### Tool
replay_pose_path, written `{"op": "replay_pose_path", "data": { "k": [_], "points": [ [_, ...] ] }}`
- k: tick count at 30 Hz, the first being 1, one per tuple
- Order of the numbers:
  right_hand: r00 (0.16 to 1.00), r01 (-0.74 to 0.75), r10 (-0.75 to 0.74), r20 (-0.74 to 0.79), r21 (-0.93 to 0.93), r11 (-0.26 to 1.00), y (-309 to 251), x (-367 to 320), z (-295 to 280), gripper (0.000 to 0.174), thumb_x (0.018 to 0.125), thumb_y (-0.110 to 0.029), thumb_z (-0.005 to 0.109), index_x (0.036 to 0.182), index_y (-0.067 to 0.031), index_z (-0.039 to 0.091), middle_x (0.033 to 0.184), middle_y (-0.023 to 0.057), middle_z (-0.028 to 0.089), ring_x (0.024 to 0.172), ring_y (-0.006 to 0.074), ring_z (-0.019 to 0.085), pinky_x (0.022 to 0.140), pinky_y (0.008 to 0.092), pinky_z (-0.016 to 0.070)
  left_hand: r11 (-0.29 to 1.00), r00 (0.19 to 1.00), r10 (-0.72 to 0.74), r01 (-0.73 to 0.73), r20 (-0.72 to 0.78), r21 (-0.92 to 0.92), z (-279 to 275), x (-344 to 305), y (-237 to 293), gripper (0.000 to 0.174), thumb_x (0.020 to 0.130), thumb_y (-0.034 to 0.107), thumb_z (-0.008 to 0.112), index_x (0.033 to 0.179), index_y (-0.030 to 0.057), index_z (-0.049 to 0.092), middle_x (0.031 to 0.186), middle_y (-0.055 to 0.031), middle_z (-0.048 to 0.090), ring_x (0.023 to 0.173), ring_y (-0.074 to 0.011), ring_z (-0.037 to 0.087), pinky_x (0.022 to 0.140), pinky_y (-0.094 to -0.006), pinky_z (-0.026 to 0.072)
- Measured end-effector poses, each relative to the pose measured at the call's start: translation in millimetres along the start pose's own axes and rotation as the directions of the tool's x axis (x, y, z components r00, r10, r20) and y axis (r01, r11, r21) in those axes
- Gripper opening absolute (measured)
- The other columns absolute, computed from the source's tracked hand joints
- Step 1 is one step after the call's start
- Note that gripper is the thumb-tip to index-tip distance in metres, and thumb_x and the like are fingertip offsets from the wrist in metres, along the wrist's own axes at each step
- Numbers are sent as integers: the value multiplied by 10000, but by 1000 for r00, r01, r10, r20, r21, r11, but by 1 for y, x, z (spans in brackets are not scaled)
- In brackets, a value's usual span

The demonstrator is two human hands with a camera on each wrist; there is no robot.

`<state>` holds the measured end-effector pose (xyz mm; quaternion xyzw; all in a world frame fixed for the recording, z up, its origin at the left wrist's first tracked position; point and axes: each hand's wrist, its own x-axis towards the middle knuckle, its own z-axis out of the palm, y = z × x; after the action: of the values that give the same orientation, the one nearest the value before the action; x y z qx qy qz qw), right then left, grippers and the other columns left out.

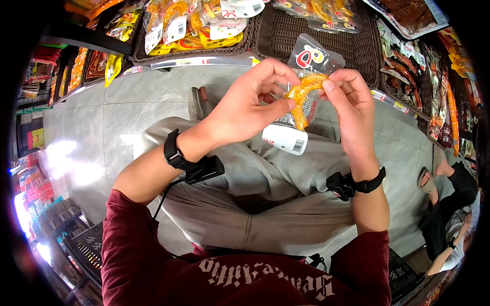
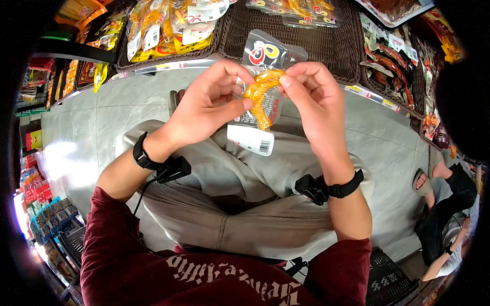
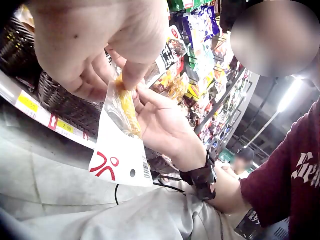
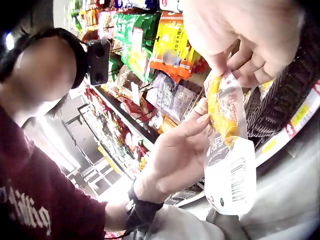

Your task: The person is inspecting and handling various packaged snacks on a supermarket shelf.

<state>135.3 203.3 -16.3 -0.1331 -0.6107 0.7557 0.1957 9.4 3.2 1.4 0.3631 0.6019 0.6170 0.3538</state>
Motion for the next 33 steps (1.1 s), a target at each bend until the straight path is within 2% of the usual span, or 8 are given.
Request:
{"op": "replay_pose_path", "data": {
  "k": [8, 14, 17, 20, 22, 26, 29, 33],
  "points": [
    [999, 14, -18, 33, 102, 995, 7, 2, -7, 231, 1008, -53, 722, 1043, -105, 499, 1004, 60, 714, 920, 131, 701, 853, 293, 576, 997, 999, 48, -47, 20, -65, -2, 2, -5, 334, 966, -13, 708, 1250, 84, 561, 1138, 10, 645, 1007, -56, 618, 809, -242, 460],
    [997, -68, 73, -17, 188, 980, 6, 2, 4, 268, 1002, -59, 723, 1177, -69, 521, 1097, 122, 746, 952, 154, 714, 882, 314, 568, 990, 993, 107, -111, -48, -89, 1, 5, -8, 336, 976, -35, 698, 1244, 77, 528, 1117, -8, 661, 1029, -68, 627, 832, -269, 497],
    [993, -97, 110, -44, 234, 967, 7, 1, 6, 334, 999, -53, 712, 1285, -34, 540, 1117, 126, 748, 991, 152, 707, 899, 308, 555, 986, 992, 54, -72, -114, -153, -1, 3, -8, 377, 981, -39, 698, 1260, 82, 475, 1097, -25, 669, 1028, -79, 632, 837, -261, 512],
    [991, -132, 136, -8, 183, 974, 8, 2, 2, 346, 997, -59, 707, 1319, -11, 591, 1122, 100, 750, 1011, 138, 699, 893, 290, 543, 993, 996, -4, -6, -88, -119, -2, 1, -4, 439, 988, -84, 646, 1323, 87, 420, 1217, -74, 686, 1136, -124, 629, 916, -271, 512],
    [990, -133, 138, -14, 163, 978, 7, 1, 3, 284, 997, -84, 716, 1264, -1, 669, 1110, 63, 752, 989, 114, 692, 872, 273, 531, 986, 987, -41, 16, -153, -163, 1, 1, 1, 431, 983, -20, 710, 1284, 84, 419, 1090, -45, 686, 1006, -86, 647, 838, -250, 522],
    [991, -131, 132, 3, 104, 986, 5, -2, 4, 240, 993, -100, 730, 1213, -4, 712, 1086, 35, 753, 959, 83, 671, 839, 254, 518, 986, 979, -126, 107, -159, -127, 0, 1, 7, 431, 1011, -6, 671, 1346, 88, 417, 1174, -81, 729, 1024, -97, 644, 853, -263, 507],
    [992, -127, 126, 10, 72, 989, 7, -3, 6, 242, 993, -118, 741, 1208, -8, 719, 1068, 22, 752, 931, 64, 650, 821, 241, 511, 981, 974, -100, 62, -201, -185, -3, 5, -2, 382, 1029, 45, 674, 1350, 76, 468, 1124, -46, 731, 989, -76, 638, 823, -254, 495],
    [996, -92, 92, 23, 33, 995, 6, -3, 5, 239, 999, -123, 739, 1208, -9, 718, 1070, 22, 754, 916, 58, 642, 816, 236, 509, 984, 989, -104, 87, -107, -155, -6, 5, -2, 239, 1054, 67, 646, 1282, 62, 576, 1109, -5, 714, 993, -63, 635, 832, -250, 491]
  ]
}}
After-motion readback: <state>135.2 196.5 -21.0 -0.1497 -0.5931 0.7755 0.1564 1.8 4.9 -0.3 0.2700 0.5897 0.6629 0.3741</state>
